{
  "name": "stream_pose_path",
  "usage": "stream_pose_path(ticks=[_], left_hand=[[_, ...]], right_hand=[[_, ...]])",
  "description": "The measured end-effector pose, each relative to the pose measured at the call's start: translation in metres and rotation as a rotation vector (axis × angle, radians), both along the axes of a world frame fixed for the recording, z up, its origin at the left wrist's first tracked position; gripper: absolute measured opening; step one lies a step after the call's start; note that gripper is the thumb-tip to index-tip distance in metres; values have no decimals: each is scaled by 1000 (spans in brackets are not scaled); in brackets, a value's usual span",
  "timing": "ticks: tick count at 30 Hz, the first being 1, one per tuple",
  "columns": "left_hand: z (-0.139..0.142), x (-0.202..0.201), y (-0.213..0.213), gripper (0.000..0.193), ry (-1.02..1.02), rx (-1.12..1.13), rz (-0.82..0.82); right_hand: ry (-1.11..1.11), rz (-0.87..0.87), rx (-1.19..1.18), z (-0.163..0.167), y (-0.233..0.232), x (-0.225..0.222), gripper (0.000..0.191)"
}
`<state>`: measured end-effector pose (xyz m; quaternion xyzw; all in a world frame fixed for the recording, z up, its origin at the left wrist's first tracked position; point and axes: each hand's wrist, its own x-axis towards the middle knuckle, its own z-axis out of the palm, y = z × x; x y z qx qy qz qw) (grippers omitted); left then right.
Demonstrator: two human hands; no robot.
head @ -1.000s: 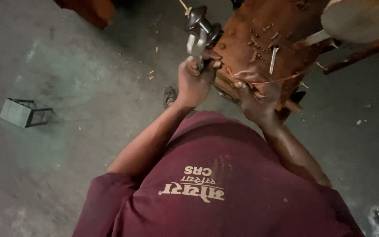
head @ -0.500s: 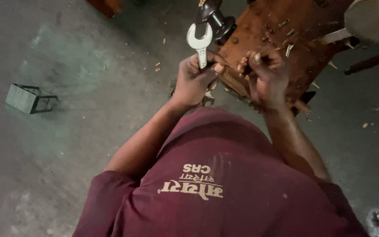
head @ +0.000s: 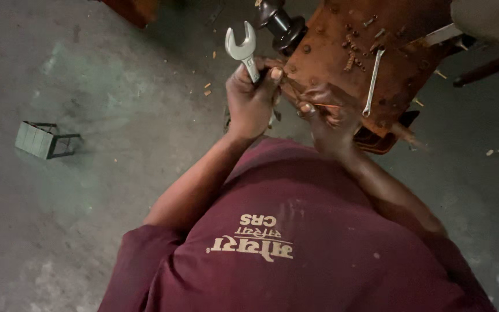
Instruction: The person assembles small metal parts on a rusty metal table using wrenches. They pick up nuts and bolts, place them into holes, and tighten them with wrenches.
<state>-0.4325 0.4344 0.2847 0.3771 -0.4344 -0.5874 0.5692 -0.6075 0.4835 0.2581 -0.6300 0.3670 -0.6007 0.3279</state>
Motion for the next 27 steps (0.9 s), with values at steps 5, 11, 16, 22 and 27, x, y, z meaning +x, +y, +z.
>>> stream_pose_path(ticks=[5, 11, 16, 22, 27], left_hand=[[17, -2, 2, 4, -339, -172, 66], [36, 9, 5, 10, -73, 43, -247], [30, 2, 14, 11, -16, 166, -354], [12, -2, 8, 10, -70, 129, -354], [3, -2, 10, 6, -152, 137, -346]], right_hand=[[210, 21, -86, 12, -7, -12, 5], [533, 22, -374, 43, -28, -38, 30], [683, 22, -413, 57, -27, -45, 33], [844, -11, -356, 50, -20, -47, 37], [881, -19, -309, 28, -18, -46, 29]])
